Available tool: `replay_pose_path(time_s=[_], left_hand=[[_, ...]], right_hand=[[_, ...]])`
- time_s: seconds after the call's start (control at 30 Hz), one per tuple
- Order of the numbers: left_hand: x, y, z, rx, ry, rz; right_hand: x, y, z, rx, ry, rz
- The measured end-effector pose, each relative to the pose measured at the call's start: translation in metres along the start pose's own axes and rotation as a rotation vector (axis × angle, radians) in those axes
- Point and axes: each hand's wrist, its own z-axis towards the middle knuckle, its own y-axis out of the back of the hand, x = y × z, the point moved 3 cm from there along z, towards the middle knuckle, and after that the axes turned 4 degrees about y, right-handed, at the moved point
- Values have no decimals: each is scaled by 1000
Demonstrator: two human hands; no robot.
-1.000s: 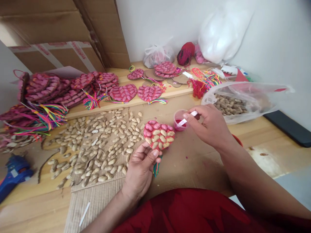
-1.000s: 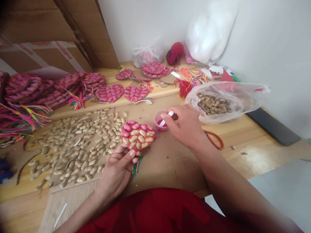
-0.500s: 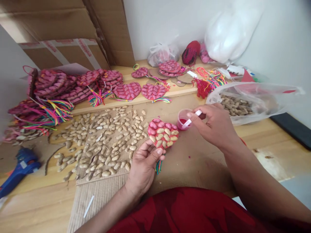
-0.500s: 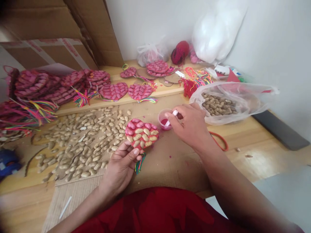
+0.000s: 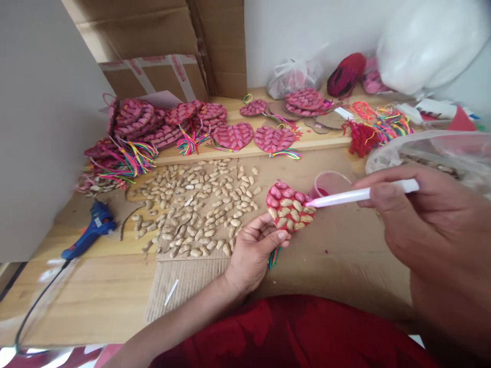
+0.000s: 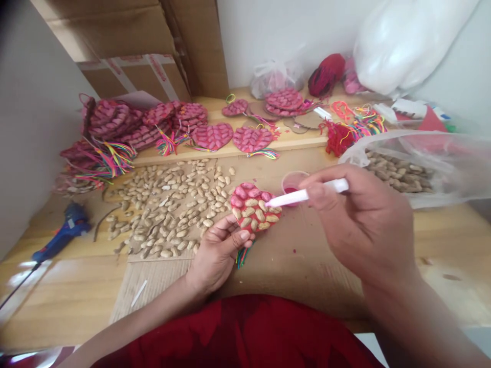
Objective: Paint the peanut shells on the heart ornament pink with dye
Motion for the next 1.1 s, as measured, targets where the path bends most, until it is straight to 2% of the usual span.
replay_pose_path(time_s=[0.13, 0.4, 0.53, 0.77, 1.1], left_hand=[[-1, -1, -1, 16, -2, 27], [1, -1, -1, 10, -10, 52], [0, -2, -1, 11, -20, 57], [-3, -3, -3, -76, -33, 67], [-5, -4, -3, -53, -60, 107]], right_hand=[[21, -11, -6, 90, 100, 48], [18, -31, -10, 189, 240, 83], [20, -30, -12, 177, 341, 3], [23, -29, -13, 143, 488, -121], [28, -27, -14, 82, 597, -166]])
